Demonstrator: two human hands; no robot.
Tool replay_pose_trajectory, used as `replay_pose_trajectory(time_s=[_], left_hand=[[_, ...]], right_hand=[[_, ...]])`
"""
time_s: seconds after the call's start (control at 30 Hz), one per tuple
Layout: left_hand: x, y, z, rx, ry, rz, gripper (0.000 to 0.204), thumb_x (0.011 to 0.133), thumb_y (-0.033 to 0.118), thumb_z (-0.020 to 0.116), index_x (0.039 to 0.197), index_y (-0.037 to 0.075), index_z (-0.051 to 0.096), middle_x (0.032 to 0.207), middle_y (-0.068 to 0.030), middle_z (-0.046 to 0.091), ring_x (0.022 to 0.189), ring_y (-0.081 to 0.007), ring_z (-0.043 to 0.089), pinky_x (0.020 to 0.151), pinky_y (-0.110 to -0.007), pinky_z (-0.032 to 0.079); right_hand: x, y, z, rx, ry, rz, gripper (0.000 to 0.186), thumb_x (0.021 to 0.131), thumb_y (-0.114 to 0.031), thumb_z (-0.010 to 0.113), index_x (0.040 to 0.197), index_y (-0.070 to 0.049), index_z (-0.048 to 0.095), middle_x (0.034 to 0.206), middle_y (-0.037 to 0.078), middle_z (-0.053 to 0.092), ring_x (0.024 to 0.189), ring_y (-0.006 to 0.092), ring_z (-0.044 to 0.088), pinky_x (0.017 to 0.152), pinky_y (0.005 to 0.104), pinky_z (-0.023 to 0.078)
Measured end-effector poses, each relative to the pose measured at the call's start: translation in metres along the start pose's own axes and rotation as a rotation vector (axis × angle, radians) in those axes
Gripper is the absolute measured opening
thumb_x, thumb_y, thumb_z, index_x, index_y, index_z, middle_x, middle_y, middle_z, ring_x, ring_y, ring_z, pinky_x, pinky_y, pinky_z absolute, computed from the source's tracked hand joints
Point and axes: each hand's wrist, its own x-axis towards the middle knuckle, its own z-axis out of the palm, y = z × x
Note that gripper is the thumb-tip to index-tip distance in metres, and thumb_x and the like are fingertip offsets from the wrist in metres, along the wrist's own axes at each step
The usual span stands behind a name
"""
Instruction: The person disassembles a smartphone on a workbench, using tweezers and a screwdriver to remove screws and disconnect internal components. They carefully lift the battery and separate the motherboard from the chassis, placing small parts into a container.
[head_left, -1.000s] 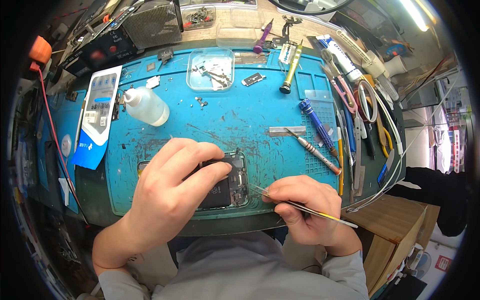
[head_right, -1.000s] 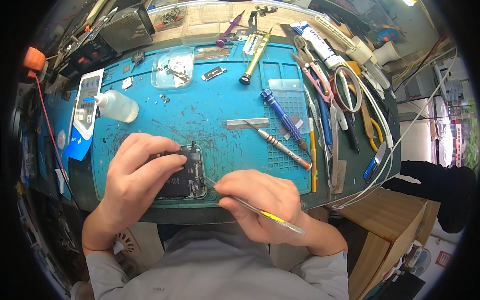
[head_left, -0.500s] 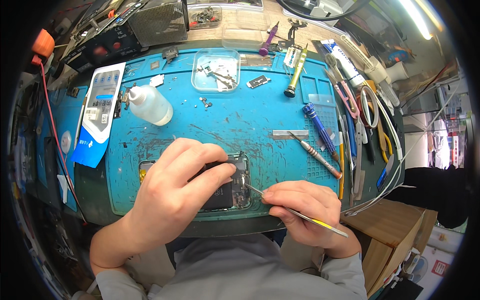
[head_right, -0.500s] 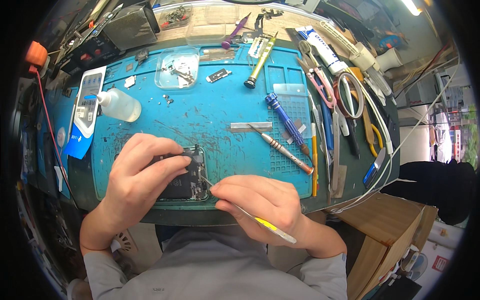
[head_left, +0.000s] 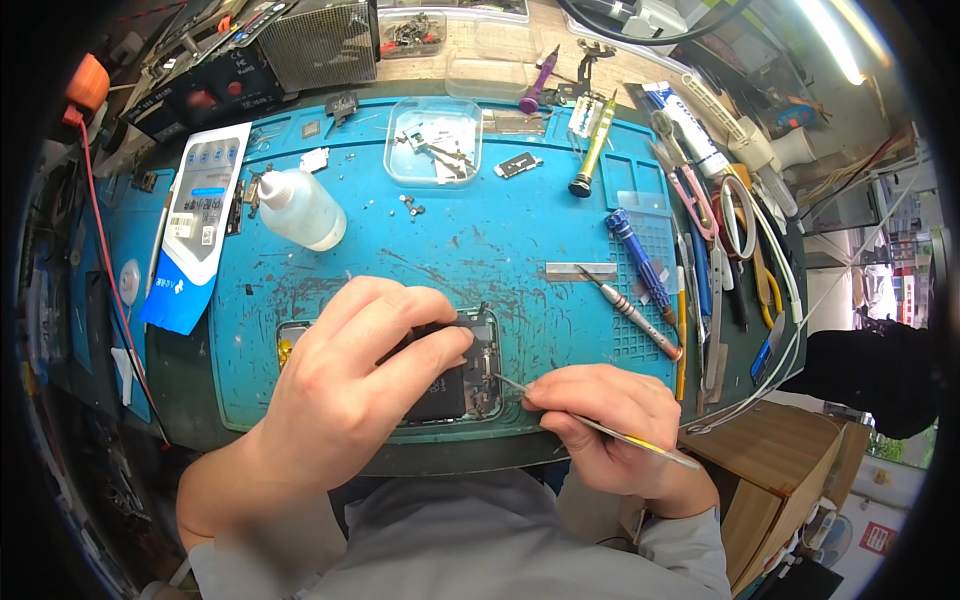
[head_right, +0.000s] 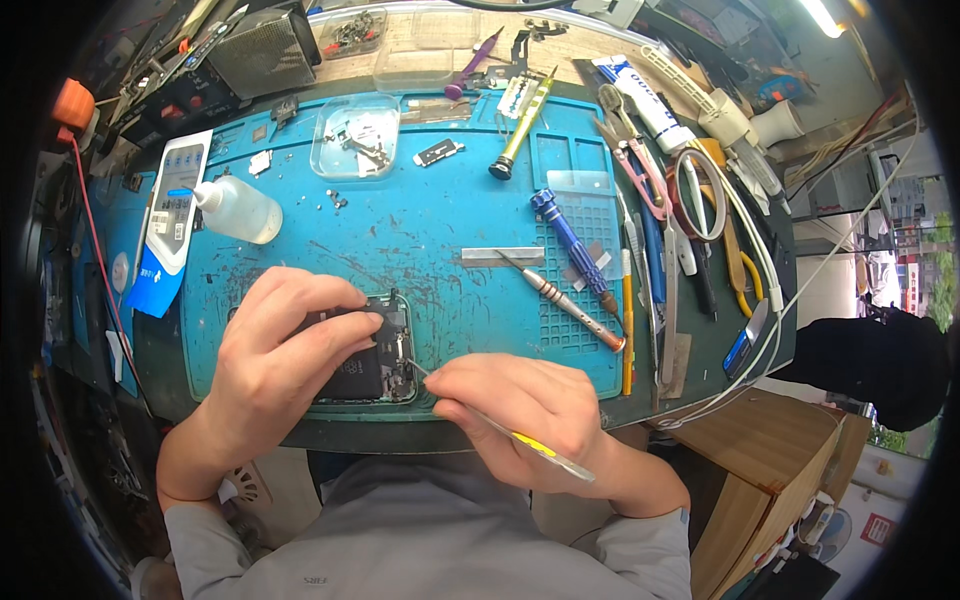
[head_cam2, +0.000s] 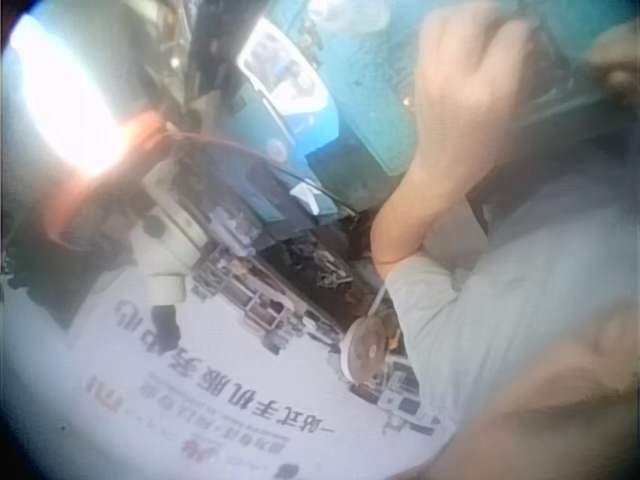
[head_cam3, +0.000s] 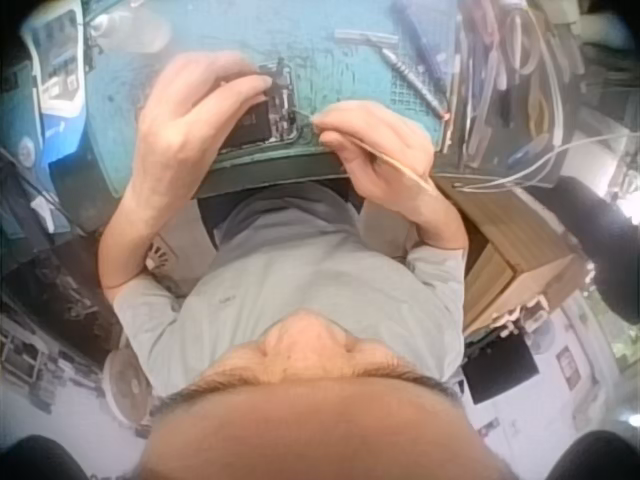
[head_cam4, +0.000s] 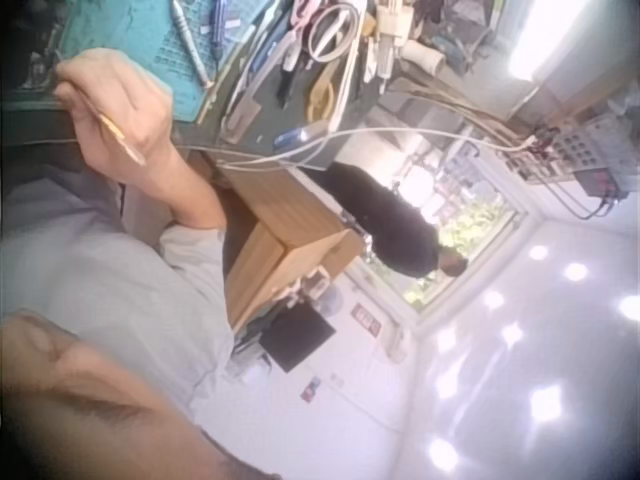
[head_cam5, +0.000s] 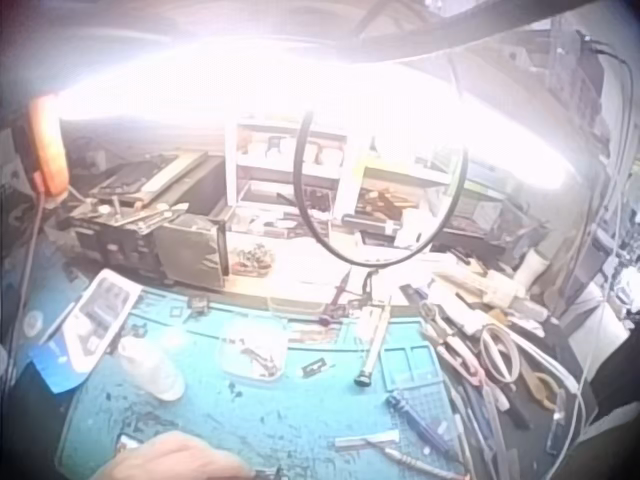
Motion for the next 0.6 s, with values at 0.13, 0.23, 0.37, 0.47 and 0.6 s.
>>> replay_pose_trajectory(time_s=[0.13, 0.23, 0.37, 0.47, 0.6], left_hand=[[0.0004, 0.0001, -0.0005, -0.002, -0.002, -0.001, 0.034, 0.078, -0.003, 0.087, 0.111, 0.000, 0.078, 0.114, -0.0129, 0.072, 0.096, -0.0322, 0.069, 0.082, -0.042, 0.055], [0.0001, 0.0001, 0.0001, -0.002, 0.000, 0.003, 0.035, 0.078, -0.003, 0.087, 0.111, -0.001, 0.078, 0.114, -0.0130, 0.072, 0.096, -0.0325, 0.069, 0.082, -0.042, 0.056], [0.0001, -0.0009, 0.0021, 0.001, 0.004, 0.016, 0.035, 0.077, -0.002, 0.087, 0.111, -0.001, 0.077, 0.114, -0.0131, 0.073, 0.097, -0.0325, 0.069, 0.081, -0.043, 0.056], [-0.0003, -0.0015, 0.0025, 0.005, -0.005, 0.024, 0.035, 0.076, -0.003, 0.087, 0.111, -0.002, 0.078, 0.117, -0.0138, 0.074, 0.099, -0.0332, 0.070, 0.082, -0.042, 0.058], [-0.0019, 0.0035, 0.0003, 0.090, -0.029, 0.044, 0.035, 0.078, 0.006, 0.089, 0.111, 0.000, 0.079, 0.125, -0.0136, 0.076, 0.110, -0.0340, 0.071, 0.091, -0.046, 0.059]], right_hand=[[0.0000, 0.0001, 0.0013, 0.010, 0.010, 0.007, 0.016, 0.096, -0.004, 0.085, 0.110, 0.001, 0.079, 0.096, 0.014, 0.081, 0.084, 0.0311, 0.081, 0.072, 0.0357, 0.065], [0.0000, 0.0003, 0.0014, 0.014, 0.007, 0.012, 0.015, 0.096, -0.003, 0.085, 0.109, 0.002, 0.079, 0.097, 0.014, 0.081, 0.083, 0.0311, 0.081, 0.072, 0.0353, 0.065], [0.0003, -0.0002, 0.0013, 0.005, 0.004, 0.013, 0.014, 0.096, -0.001, 0.084, 0.109, 0.002, 0.079, 0.096, 0.014, 0.081, 0.083, 0.0311, 0.081, 0.071, 0.0353, 0.065], [0.0007, -0.0007, 0.0006, 0.000, 0.004, 0.014, 0.014, 0.096, 0.000, 0.084, 0.109, 0.002, 0.079, 0.096, 0.014, 0.081, 0.082, 0.0311, 0.081, 0.071, 0.0355, 0.065], [0.0004, 0.0009, 0.0013, 0.013, 0.014, 0.006, 0.015, 0.095, 0.000, 0.084, 0.109, 0.002, 0.079, 0.096, 0.014, 0.081, 0.082, 0.0309, 0.081, 0.071, 0.0356, 0.065]])
